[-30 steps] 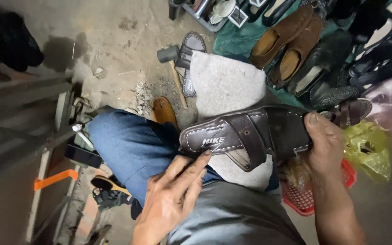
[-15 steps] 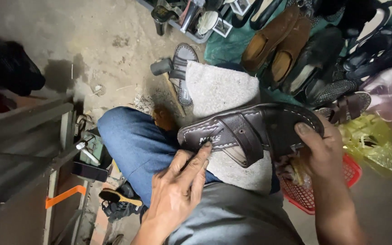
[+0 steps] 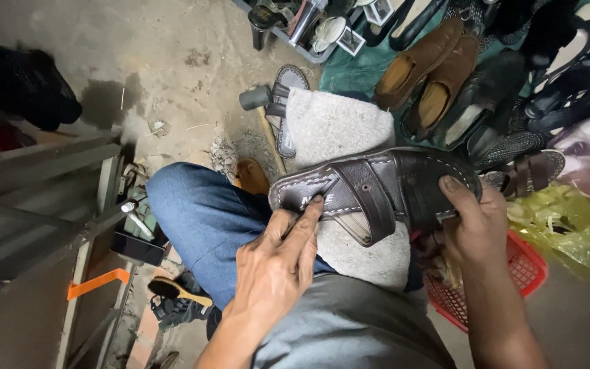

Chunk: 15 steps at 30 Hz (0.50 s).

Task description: Hand-stitching the sole of a brown sandal using a needle and thread to repair it.

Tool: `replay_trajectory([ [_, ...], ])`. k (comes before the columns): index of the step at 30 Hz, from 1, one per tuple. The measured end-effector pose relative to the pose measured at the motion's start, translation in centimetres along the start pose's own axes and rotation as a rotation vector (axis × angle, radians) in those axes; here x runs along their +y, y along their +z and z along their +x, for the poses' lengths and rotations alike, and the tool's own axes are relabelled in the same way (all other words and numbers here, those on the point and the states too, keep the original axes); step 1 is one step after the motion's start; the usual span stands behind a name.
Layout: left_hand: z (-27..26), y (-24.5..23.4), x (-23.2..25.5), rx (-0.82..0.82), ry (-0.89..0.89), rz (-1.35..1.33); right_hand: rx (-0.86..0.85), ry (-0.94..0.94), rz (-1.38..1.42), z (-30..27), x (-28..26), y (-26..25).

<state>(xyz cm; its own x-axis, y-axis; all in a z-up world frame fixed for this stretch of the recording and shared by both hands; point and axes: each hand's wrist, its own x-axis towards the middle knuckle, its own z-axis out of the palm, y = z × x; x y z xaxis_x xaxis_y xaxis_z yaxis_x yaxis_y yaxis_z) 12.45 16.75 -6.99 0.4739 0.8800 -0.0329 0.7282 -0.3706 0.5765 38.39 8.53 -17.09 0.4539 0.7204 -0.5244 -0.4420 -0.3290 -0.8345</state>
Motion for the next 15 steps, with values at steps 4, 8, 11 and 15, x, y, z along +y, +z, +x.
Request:
replay_trajectory([
  [4,-0.26,0.26,-0.1,-0.023,-0.013,-0.016,-0.024,-0.008,0.055,-0.05,0.41,-0.32],
  [8,-0.28,0.27,0.09,-0.007,-0.008,0.026,0.005,-0.004,0.044,-0.29,0.44,-0.28],
  [11,-0.24,0.12,0.22,-0.009,-0.016,0.024,0.01,-0.001,0.064,-0.39,0.31,0.03],
  [15,-0.15,0.18,0.36,-0.019,-0.028,0.064,0.018,-0.002,0.063,-0.58,-0.09,0.46],
])
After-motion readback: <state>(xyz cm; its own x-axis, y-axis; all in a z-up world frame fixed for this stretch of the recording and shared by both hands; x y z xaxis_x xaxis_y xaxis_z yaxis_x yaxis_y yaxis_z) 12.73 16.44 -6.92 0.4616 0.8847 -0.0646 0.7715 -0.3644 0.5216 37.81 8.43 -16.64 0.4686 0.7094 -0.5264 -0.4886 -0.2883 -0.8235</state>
